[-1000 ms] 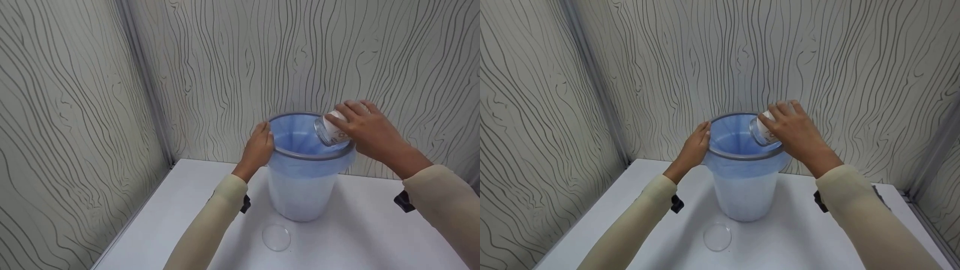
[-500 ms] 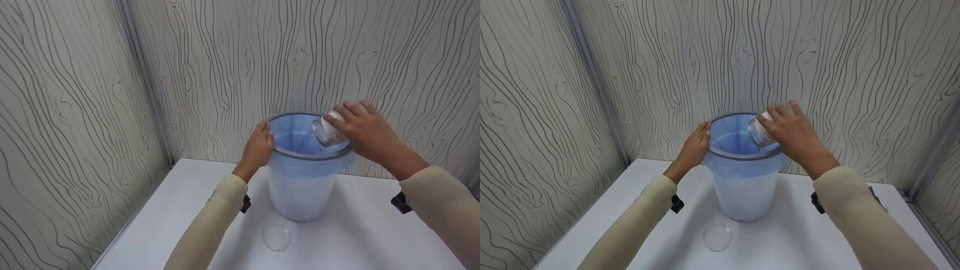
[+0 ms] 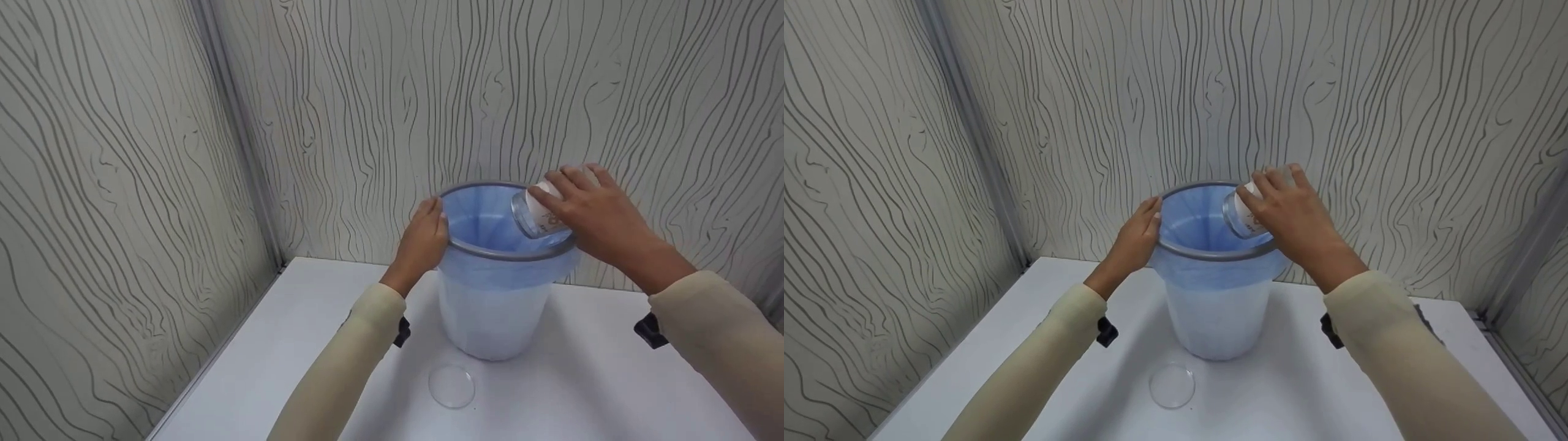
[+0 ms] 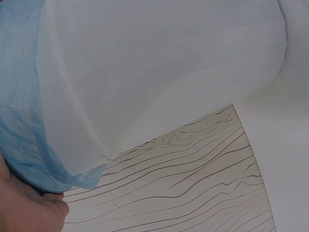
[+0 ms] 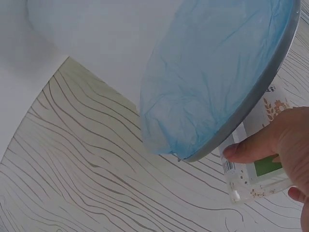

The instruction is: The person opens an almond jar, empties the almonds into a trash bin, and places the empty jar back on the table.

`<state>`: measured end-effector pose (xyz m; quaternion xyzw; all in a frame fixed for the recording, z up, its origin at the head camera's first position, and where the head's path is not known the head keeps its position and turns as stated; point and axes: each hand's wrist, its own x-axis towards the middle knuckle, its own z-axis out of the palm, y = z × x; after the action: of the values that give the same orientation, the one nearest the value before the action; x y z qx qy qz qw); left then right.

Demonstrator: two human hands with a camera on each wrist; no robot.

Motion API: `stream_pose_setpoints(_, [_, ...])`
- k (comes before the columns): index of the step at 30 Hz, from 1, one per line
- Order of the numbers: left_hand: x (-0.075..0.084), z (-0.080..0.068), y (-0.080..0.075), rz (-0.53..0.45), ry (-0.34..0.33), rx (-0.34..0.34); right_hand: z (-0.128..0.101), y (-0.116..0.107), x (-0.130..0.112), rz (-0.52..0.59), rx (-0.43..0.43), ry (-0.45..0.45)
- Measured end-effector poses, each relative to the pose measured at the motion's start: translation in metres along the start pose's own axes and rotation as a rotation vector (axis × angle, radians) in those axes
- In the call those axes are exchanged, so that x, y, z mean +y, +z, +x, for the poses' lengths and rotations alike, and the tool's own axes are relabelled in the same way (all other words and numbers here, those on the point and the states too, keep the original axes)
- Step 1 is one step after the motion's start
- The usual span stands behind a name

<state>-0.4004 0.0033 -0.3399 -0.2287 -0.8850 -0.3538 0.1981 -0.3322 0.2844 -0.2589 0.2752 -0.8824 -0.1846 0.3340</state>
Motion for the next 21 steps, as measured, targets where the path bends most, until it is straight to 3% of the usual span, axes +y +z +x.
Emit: stream_pose_setpoints(21, [0.0006,0.0004,-0.0005,0.007,0.009,0.012,0.0032,-0.0012,-0.0043,-0.021,0.038,0.007])
